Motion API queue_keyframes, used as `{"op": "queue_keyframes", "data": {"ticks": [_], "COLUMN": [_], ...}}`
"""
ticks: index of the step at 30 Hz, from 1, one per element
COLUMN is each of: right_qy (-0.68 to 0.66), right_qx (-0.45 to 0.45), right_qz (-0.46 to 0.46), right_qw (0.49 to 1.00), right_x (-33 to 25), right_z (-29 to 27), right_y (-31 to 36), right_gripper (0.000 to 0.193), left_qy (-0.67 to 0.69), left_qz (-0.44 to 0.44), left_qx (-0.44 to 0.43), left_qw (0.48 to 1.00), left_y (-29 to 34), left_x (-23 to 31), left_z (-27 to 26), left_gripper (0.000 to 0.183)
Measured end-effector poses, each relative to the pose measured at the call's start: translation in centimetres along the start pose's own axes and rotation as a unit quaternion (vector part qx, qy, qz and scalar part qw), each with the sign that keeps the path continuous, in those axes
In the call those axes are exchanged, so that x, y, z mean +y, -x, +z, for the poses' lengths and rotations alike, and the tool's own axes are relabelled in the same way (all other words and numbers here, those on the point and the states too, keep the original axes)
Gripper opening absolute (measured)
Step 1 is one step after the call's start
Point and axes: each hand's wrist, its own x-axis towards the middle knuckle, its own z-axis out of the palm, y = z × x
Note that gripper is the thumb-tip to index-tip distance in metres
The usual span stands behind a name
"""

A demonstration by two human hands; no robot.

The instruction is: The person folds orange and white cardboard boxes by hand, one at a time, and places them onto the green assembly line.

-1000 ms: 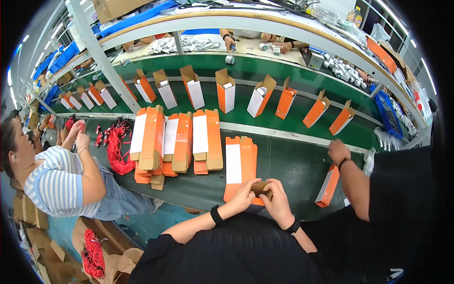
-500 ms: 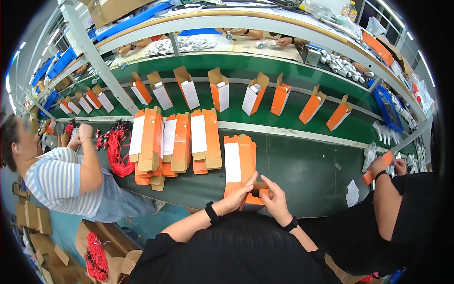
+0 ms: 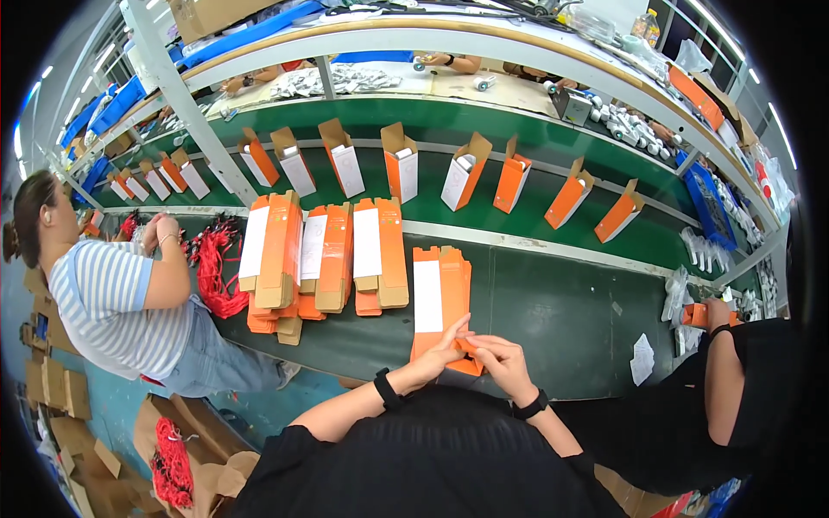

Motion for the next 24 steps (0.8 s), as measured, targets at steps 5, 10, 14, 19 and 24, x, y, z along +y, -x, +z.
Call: {"op": "queue_keyframes", "data": {"ticks": [5, 10, 14, 19, 24], "right_qy": [-0.134, -0.028, 0.101, 0.164, 0.328], "right_qx": [-0.047, -0.085, -0.078, -0.117, -0.187], "right_qz": [0.212, 0.236, 0.154, 0.120, 0.095], "right_qw": [0.967, 0.968, 0.980, 0.972, 0.921], "right_x": [-2.0, -2.0, -2.0, -3.1, -2.6], "right_z": [-0.6, -1.2, -1.3, -2.4, -2.7], "right_y": [-0.8, -1.0, -1.2, -2.0, -2.9], "right_gripper": [0.023, 0.024, 0.021, 0.022, 0.024], "left_qy": [-0.120, -0.003, -0.247, -0.250, -0.249], "left_qz": [0.027, -0.032, 0.055, 0.017, 0.026], "left_qx": [-0.007, -0.068, -0.052, -0.080, -0.076], "left_qw": [0.992, 0.997, 0.966, 0.965, 0.965], "left_y": [0.4, 2.2, 1.3, 0.7, -0.2], "left_x": [0.0, 1.2, 0.2, 0.5, -0.9], "left_z": [0.1, -0.3, 0.1, 0.6, 0.6], "left_gripper": [0.080, 0.082, 0.088, 0.084, 0.075]}}
